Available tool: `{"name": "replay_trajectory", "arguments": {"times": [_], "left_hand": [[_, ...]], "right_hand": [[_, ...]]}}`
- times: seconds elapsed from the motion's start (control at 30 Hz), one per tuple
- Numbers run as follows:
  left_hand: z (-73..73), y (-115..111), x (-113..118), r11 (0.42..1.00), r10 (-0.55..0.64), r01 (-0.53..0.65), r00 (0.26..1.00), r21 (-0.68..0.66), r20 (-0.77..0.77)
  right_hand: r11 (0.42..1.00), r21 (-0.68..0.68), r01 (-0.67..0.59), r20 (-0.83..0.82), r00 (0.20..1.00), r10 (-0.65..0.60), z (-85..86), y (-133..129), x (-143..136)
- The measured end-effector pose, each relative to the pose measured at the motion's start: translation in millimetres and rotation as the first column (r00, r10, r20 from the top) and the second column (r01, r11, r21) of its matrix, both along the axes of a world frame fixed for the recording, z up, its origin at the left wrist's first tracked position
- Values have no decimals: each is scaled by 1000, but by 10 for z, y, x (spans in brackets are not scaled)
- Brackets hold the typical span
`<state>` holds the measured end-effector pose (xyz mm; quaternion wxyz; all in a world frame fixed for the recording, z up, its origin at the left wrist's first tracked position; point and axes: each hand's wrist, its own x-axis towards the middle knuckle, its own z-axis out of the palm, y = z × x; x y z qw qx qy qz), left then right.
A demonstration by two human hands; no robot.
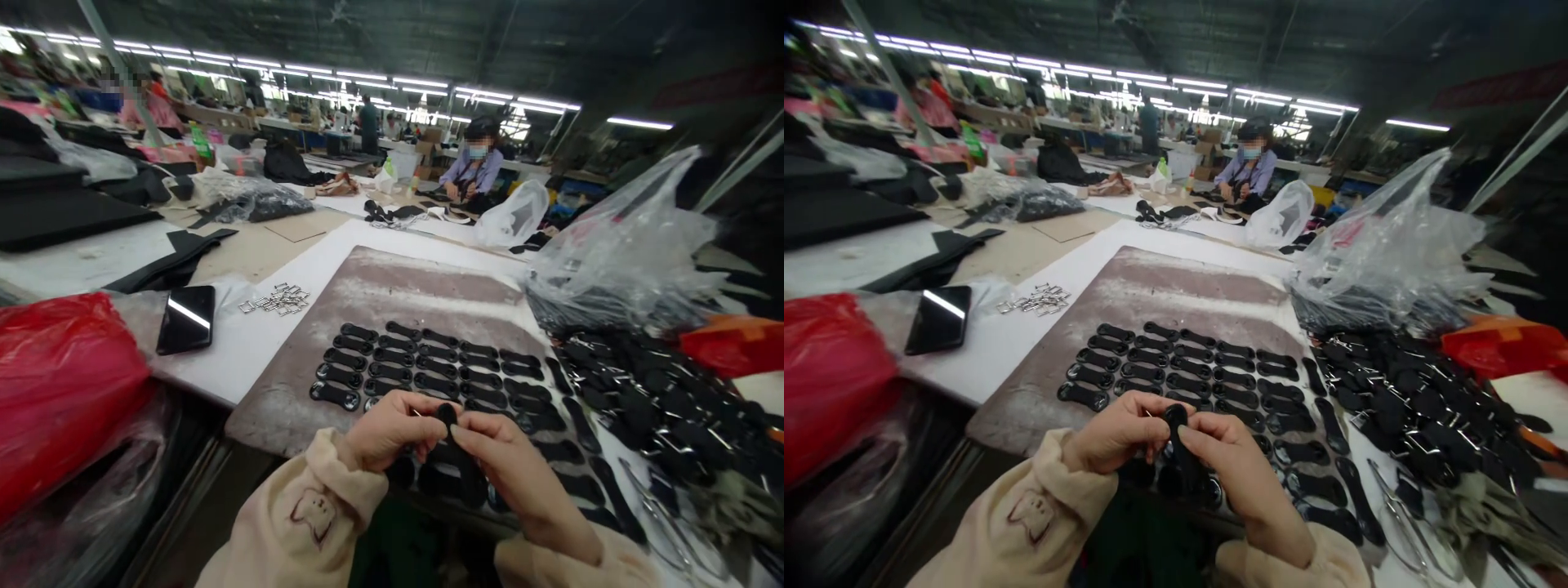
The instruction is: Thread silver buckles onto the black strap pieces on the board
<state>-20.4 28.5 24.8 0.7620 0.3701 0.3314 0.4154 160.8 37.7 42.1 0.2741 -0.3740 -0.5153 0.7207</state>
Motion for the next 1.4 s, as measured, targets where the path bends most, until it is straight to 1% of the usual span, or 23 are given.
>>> {"name": "replay_trajectory", "arguments": {"times": [0.13, 0.27, 0.33, 0.4, 0.5, 0.6, 0.73, 0.83, 1.0, 1.1, 1.2, 1.3, 1.4], "left_hand": [[-20, -10, 154, 1000, -9, 9, 999, -10, -31], [-33, -29, 275, 997, 73, -73, 997, -13, -27], [-37, -31, 308, 991, 130, -131, 991, -20, -32], [-36, -27, 321, 981, 189, -190, 981, -31, -46], [-26, -18, 322, 961, 271, -273, 961, -49, -56], [-21, -15, 324, 949, 306, -308, 951, -62, -34], [-35, -15, 335, 938, 340, -339, 940, -69, -4], [-56, -18, 347, 928, 363, -361, 932, -92, 9], [-68, -39, 401, 898, 421, -408, 906, -164, 50], [-58, -31, 409, 883, 437, -384, 883, -271, 173], [-58, 6, 367, 853, 474, -334, 818, -402, 326], [-75, 37, 323, 835, 518, -343, 754, -431, 404], [-82, 33, 333, 826, 536, -358, 737, -435, 411]], "right_hand": [[997, 48, -53, 52, 997, 50, -31, -1, 165], [986, 163, -26, 178, 984, -3, -17, -10, 218], [961, 276, -23, 235, 971, -44, 13, -21, 214], [910, 412, -45, 291, 953, -85, 46, -44, 198], [803, 593, -63, 360, 913, -194, 54, -90, 157], [710, 704, -4, 345, 876, -336, -14, -126, 100], [636, 770, 51, 280, 868, -409, -129, -138, 32], [580, 812, 69, 247, 859, -449, -177, -137, -4], [529, 845, 81, 234, 832, -502, -230, -99, -39], [459, 883, 96, 199, 810, -552, -259, -51, -16], [373, 922, 101, 165, 770, -617, -263, -24, 31], [322, 945, 64, 165, 756, -633, -249, -35, 42], [291, 957, -17, 195, 780, -594, -257, -62, -8]]}}
